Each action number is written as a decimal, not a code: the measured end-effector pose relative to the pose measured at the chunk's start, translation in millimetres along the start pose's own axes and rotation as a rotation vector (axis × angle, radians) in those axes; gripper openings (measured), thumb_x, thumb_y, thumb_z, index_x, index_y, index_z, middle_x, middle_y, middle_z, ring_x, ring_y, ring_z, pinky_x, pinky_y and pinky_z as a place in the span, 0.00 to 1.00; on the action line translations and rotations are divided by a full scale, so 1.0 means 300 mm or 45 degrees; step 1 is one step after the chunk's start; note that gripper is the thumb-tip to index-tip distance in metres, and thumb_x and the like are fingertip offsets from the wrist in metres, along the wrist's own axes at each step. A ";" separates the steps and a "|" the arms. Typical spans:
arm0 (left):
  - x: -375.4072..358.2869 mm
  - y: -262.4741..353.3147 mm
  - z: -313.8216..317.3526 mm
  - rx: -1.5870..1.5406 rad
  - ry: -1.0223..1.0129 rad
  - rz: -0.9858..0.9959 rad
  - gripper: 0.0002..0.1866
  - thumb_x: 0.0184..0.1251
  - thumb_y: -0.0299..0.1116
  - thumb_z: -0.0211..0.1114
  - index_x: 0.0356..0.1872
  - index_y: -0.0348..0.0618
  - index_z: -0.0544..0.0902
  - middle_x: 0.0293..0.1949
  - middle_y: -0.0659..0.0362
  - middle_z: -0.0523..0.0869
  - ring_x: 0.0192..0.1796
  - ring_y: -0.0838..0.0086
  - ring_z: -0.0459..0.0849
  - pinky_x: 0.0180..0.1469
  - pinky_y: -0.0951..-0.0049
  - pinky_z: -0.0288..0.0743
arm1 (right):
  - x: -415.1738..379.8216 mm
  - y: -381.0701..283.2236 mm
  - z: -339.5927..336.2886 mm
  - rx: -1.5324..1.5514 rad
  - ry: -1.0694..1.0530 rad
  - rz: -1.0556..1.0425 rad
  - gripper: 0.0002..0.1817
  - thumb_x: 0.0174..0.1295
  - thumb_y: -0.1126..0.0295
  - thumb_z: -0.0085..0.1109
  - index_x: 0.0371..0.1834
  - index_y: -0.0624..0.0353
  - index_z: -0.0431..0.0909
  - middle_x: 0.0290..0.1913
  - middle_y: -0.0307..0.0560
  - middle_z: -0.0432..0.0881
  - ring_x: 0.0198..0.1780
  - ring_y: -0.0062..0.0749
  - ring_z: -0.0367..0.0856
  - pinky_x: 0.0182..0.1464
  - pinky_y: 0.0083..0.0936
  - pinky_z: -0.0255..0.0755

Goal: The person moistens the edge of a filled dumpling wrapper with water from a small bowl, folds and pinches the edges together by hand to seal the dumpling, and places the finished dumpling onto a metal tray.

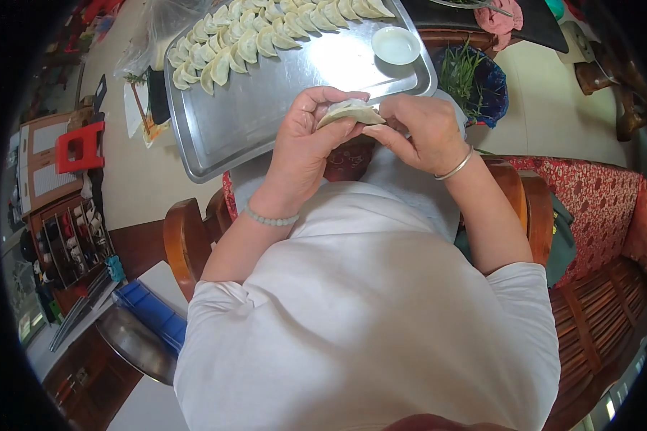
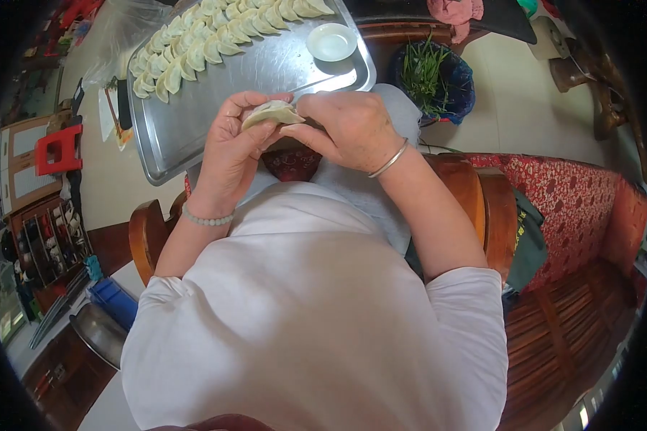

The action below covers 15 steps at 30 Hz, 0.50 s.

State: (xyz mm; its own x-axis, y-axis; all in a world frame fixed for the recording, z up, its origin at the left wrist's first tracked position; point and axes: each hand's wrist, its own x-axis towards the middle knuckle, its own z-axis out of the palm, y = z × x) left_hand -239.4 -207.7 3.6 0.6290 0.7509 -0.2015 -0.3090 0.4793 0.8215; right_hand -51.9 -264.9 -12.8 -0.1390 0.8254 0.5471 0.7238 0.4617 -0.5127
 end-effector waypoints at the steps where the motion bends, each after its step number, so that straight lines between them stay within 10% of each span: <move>1: -0.001 0.000 0.000 -0.001 0.000 -0.002 0.14 0.66 0.18 0.58 0.51 0.38 0.70 0.56 0.49 0.79 0.54 0.73 0.80 0.56 0.74 0.78 | -0.001 -0.002 -0.003 0.042 0.012 0.033 0.07 0.59 0.64 0.62 0.36 0.52 0.80 0.26 0.42 0.79 0.25 0.37 0.80 0.28 0.29 0.73; 15: -0.018 0.006 -0.018 -0.113 -0.157 -0.117 0.14 0.66 0.18 0.58 0.51 0.40 0.72 0.50 0.56 0.80 0.53 0.72 0.81 0.58 0.69 0.79 | 0.019 -0.015 -0.022 0.796 -0.032 0.435 0.07 0.62 0.75 0.60 0.42 0.62 0.81 0.41 0.41 0.77 0.41 0.22 0.78 0.43 0.18 0.73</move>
State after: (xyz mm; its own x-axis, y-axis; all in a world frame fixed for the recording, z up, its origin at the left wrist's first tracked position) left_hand -247.2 -208.5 3.4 0.7386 0.6431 -0.2021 -0.3045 0.5857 0.7511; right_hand -51.5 -264.3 -2.9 0.0052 0.9610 0.2765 0.2076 0.2694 -0.9404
